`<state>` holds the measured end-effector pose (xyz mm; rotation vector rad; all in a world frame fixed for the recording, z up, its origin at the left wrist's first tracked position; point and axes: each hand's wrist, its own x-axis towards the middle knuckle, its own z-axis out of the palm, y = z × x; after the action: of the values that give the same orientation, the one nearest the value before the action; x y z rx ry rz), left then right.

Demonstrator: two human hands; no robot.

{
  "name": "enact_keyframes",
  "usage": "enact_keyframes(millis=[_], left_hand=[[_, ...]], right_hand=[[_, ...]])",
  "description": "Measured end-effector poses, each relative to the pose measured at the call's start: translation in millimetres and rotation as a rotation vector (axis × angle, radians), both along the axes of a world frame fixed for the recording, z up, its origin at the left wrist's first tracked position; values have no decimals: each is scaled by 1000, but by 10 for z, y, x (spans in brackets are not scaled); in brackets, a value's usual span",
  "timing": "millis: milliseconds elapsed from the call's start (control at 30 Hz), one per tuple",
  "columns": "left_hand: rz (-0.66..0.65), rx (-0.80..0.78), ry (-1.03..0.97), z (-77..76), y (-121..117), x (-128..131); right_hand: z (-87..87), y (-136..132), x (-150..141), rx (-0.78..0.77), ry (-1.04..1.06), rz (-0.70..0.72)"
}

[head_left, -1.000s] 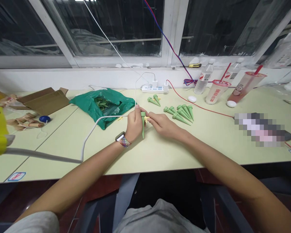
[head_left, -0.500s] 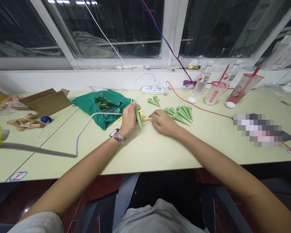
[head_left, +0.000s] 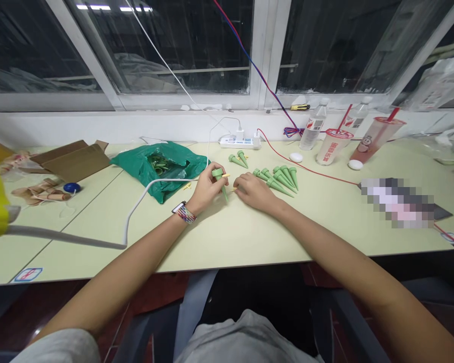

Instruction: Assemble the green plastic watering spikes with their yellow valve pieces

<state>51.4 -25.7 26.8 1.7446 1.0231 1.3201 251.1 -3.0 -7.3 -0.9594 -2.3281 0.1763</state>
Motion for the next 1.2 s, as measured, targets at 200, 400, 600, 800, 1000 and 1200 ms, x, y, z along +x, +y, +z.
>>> enact_keyframes(millis=[200, 400, 600, 800, 1000, 1200], left_hand=[[-3, 36, 21, -2, 7, -16], [-27, 50, 32, -10, 11, -23], [-31, 55, 42, -9, 14, -34], [-40, 50, 62, -28, 16, -37], [-38, 41, 56, -12, 11, -43], [-61, 40, 62, -31, -8, -17]], right_hand=[[154, -13, 29, -165, 530, 31], [246, -124, -8, -57, 556, 119], [268, -138, 4, -21, 556, 107], [248, -138, 14, -21, 505, 88], [186, -115, -2, 43, 505, 113], [185, -113, 8, 80, 475, 128]])
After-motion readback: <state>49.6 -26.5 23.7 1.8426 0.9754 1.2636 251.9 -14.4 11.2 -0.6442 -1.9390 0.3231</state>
